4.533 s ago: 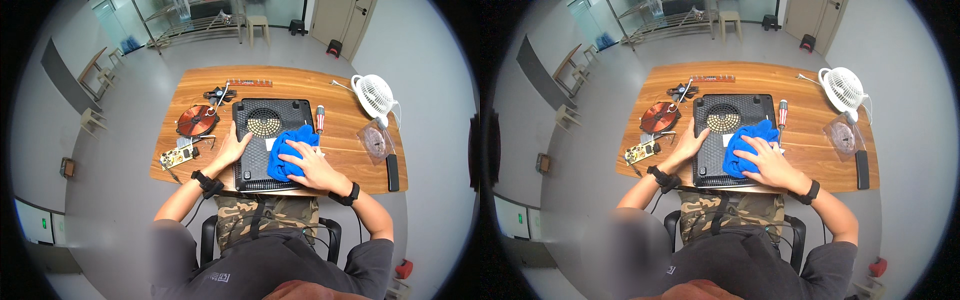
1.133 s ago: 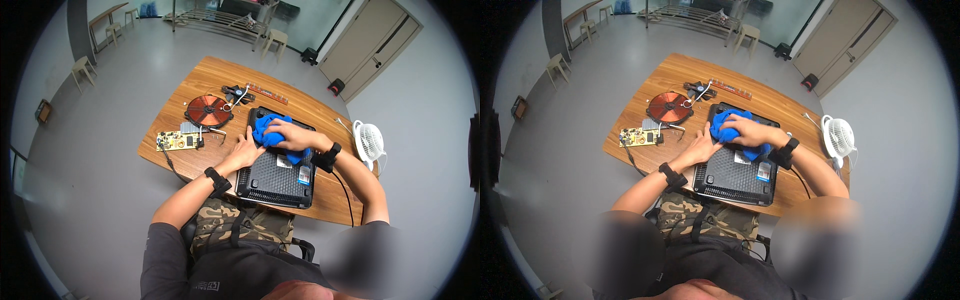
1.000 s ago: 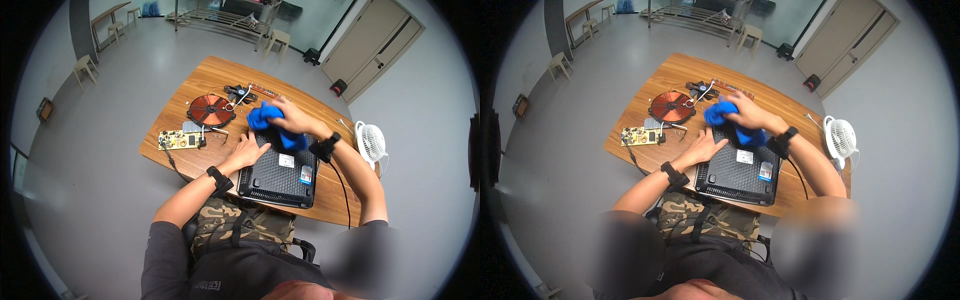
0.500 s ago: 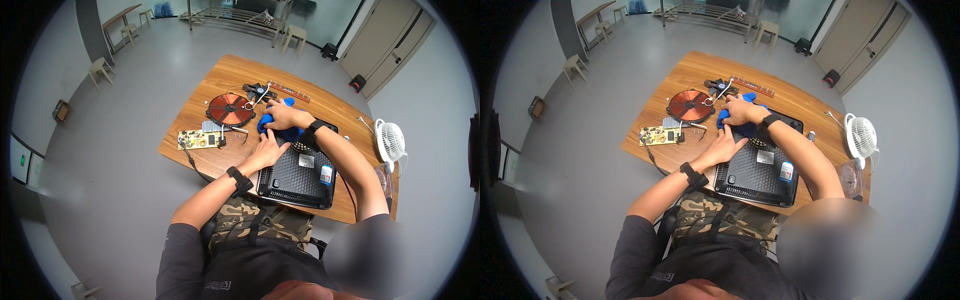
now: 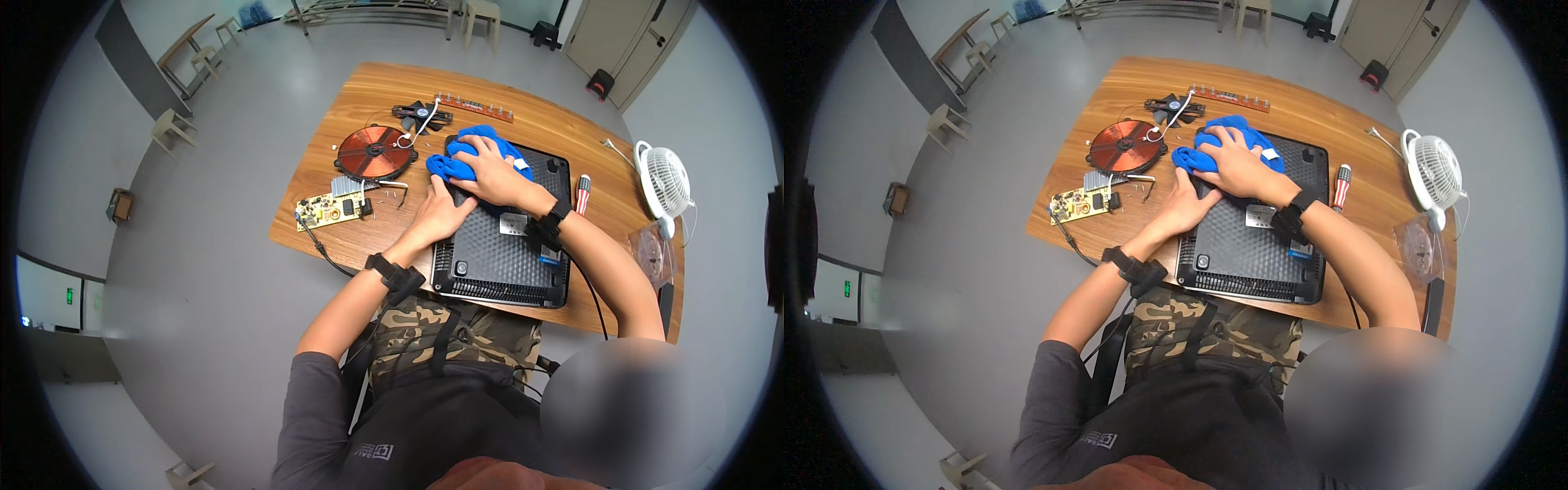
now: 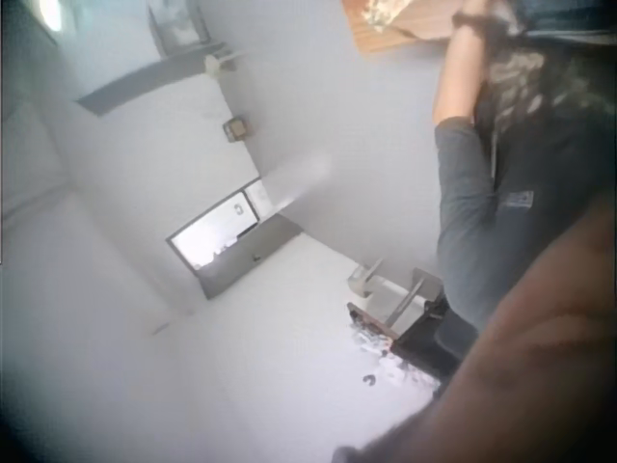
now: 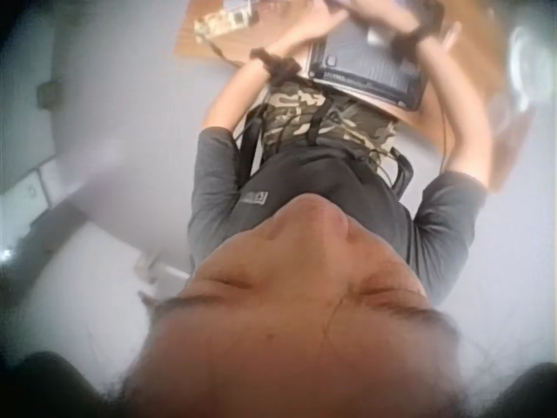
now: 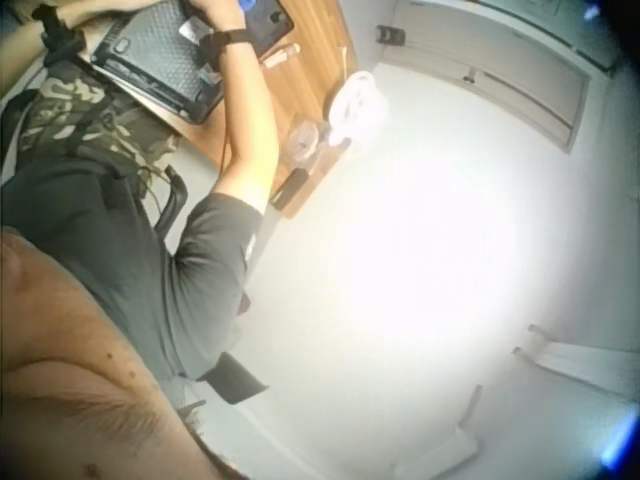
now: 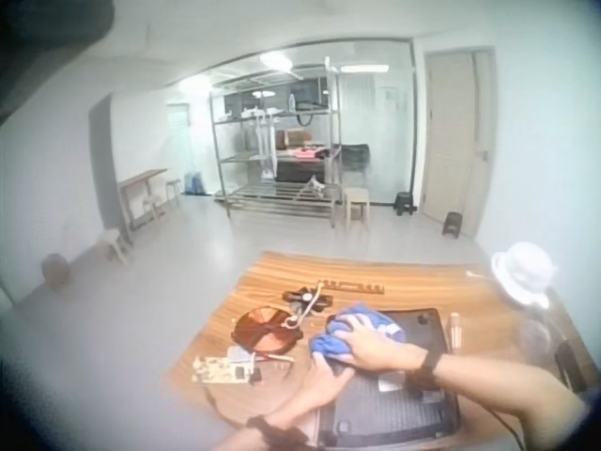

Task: The person wipes the interior of a black plastic housing with a blue cloth, then places a copper-colored circular component and a circuit board inside. They use a red and black screwdriver to fasten screws into the assembly, securing the components within the housing.

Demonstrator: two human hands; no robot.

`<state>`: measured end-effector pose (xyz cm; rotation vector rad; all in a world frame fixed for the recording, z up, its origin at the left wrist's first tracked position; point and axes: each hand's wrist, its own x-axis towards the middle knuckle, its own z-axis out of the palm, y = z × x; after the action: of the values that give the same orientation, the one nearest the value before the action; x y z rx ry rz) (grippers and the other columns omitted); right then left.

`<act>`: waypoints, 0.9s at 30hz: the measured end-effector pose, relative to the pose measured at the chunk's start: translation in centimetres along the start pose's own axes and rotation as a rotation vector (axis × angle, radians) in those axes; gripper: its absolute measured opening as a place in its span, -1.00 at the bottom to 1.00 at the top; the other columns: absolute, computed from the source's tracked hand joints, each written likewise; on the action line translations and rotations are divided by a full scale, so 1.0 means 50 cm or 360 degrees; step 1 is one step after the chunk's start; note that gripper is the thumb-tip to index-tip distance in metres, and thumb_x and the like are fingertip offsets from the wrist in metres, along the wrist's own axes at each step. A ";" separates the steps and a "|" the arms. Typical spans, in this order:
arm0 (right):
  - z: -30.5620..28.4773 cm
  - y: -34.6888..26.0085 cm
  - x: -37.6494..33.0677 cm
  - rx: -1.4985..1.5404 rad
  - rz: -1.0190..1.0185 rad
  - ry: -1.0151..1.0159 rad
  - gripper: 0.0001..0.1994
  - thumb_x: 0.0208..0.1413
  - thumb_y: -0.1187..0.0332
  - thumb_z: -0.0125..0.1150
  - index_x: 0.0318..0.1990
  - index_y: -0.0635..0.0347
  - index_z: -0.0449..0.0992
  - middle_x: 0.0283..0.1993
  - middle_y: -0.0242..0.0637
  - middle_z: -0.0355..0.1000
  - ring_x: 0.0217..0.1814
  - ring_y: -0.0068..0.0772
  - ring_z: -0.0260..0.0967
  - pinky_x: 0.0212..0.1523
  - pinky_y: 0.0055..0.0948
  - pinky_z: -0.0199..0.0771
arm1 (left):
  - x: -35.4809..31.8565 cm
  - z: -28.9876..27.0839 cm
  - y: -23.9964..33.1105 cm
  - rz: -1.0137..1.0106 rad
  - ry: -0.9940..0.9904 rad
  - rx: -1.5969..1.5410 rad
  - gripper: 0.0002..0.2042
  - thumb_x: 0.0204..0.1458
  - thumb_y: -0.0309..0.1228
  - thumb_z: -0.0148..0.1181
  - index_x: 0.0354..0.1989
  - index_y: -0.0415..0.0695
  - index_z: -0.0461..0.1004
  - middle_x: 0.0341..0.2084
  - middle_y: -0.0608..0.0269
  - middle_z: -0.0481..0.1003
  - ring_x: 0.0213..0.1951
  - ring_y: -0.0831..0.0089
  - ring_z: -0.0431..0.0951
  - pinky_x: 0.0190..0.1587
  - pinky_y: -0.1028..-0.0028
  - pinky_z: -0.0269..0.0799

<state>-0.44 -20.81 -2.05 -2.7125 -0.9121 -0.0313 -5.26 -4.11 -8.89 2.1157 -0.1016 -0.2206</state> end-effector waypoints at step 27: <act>-0.023 -0.089 -0.152 0.0119 -0.0572 -0.0182 -0.55 0.15 0.13 0.36 0.17 -0.06 0.44 0.41 -0.11 0.16 0.44 0.18 0.08 0.11 0.22 0.40 | -0.010 0.014 -0.111 0.0516 0.0274 -0.0430 -0.46 0.18 -0.29 0.26 0.29 -0.25 0.31 0.08 -0.08 0.55 0.11 0.20 0.58 0.16 0.26 0.50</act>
<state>-9.07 -22.21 -0.63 -2.4693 -1.3939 0.0845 -5.96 -1.68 -13.90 1.8095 -0.2935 0.1346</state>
